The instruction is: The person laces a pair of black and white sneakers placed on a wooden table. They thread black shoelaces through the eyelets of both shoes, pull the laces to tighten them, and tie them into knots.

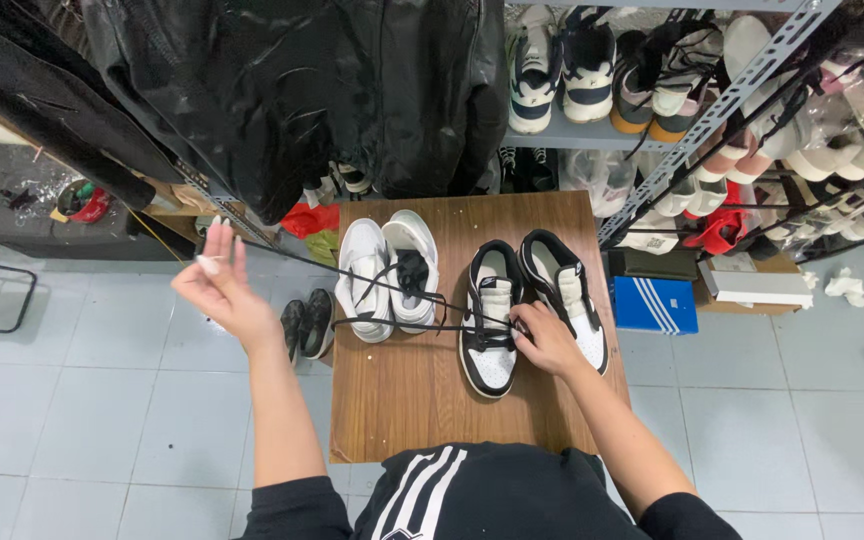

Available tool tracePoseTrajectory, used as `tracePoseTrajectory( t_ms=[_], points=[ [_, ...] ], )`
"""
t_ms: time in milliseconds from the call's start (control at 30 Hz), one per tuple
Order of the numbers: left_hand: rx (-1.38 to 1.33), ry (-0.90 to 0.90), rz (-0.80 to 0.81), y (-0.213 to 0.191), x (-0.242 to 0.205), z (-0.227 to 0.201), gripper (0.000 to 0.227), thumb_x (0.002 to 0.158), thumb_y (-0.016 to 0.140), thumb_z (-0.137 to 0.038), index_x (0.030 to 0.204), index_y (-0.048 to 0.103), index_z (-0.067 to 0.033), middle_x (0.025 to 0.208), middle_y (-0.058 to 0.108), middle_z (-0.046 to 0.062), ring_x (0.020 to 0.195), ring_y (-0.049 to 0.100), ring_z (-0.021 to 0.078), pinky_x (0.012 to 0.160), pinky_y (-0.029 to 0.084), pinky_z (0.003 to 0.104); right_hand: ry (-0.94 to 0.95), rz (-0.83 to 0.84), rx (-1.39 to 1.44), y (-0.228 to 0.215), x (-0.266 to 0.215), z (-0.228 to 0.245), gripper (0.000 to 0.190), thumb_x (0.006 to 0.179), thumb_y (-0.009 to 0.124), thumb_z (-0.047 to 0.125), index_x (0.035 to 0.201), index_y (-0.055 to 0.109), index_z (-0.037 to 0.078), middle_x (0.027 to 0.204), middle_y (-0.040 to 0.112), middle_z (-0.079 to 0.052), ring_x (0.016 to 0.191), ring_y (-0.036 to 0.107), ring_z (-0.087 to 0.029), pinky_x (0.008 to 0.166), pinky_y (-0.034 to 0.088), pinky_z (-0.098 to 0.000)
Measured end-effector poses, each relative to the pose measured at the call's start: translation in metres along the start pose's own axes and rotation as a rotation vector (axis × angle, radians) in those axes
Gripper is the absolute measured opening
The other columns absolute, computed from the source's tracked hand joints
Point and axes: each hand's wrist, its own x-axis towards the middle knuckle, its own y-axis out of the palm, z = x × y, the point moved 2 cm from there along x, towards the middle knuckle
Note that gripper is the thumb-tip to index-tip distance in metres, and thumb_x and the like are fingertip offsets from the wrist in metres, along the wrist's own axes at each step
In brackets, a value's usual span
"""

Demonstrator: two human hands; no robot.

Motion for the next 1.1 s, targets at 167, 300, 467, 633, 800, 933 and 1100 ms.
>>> tracePoseTrajectory(
  t_ms=[167,300,467,633,800,933,1100],
  points=[
    [-0.138,0.023,-0.024,0.017,0.001,-0.004,0.015,0.119,0.038,-0.024,0.120,0.034,-0.0099,0.154,0.052,0.023,0.142,0.056,0.0266,0.120,0.050,0.044,0.055,-0.105,-0.100,0.021,0.007,0.003,0.024,0.088,0.070,0.030,0.091,0.058,0.009,0.074,0.059,-0.007,0.078,0.062,-0.030,0.065,0.049,-0.0431],
    [-0.200,-0.079,0.077,0.032,-0.020,0.001,0.029,0.117,0.038,-0.037,0.126,0.034,-0.0097,0.144,0.055,0.020,0.126,0.064,0.0252,0.100,0.058,0.039,0.177,-0.347,0.038,0.036,0.001,-0.007,0.009,0.095,0.065,0.017,0.097,0.061,0.009,0.078,0.060,-0.007,0.070,0.060,-0.025,0.060,0.047,-0.0387],
    [-0.137,-0.436,0.474,0.066,-0.098,0.026,0.051,0.106,0.039,-0.053,0.131,0.039,-0.0085,0.130,0.065,0.012,0.068,0.063,0.0131,0.051,0.043,0.020,0.277,-0.862,0.691,0.012,-0.032,-0.035,0.009,0.110,0.050,0.006,0.104,0.056,0.007,0.086,0.053,0.000,0.069,0.048,-0.009,0.058,0.038,-0.0261],
    [0.618,-0.176,1.055,0.084,-0.192,0.053,0.055,0.082,0.074,-0.024,0.131,0.055,-0.0084,0.130,0.062,0.008,0.079,0.068,0.0288,0.065,0.054,0.039,0.151,-1.128,1.094,-0.037,-0.098,-0.052,0.037,0.122,0.047,0.030,0.092,0.050,0.009,0.082,0.053,-0.002,0.065,0.050,-0.013,0.053,0.042,-0.0288],
    [0.795,-0.152,0.951,0.082,-0.195,0.082,0.020,0.094,0.069,-0.029,0.111,0.073,-0.0193,0.103,0.074,0.007,0.085,0.072,0.0326,0.070,0.055,0.044,0.564,-0.759,1.074,-0.031,-0.131,-0.045,0.034,0.112,0.047,0.035,0.109,0.056,0.002,0.097,0.066,-0.010,0.081,0.066,-0.018,0.068,0.057,-0.0337],
    [0.777,-0.150,0.795,0.074,-0.169,0.077,0.018,0.092,0.070,-0.029,0.105,0.075,-0.0174,0.090,0.076,0.007,0.075,0.073,0.0299,0.064,0.055,0.042,0.938,-0.128,0.791,0.024,-0.129,-0.030,0.054,0.093,0.060,0.033,0.138,0.048,0.005,0.111,0.072,-0.021,0.092,0.074,-0.032,0.071,0.062,-0.0398],
    [0.690,-0.064,0.543,0.069,-0.131,0.047,0.017,0.092,0.072,-0.023,0.106,0.078,-0.0163,0.090,0.076,0.008,0.074,0.074,0.0239,0.064,0.056,0.036,0.675,-0.061,0.670,0.099,-0.107,-0.006,0.073,0.087,0.075,0.030,0.143,0.035,0.007,0.116,0.060,-0.013,0.095,0.071,-0.020,0.070,0.064,-0.0353]
  ],
)
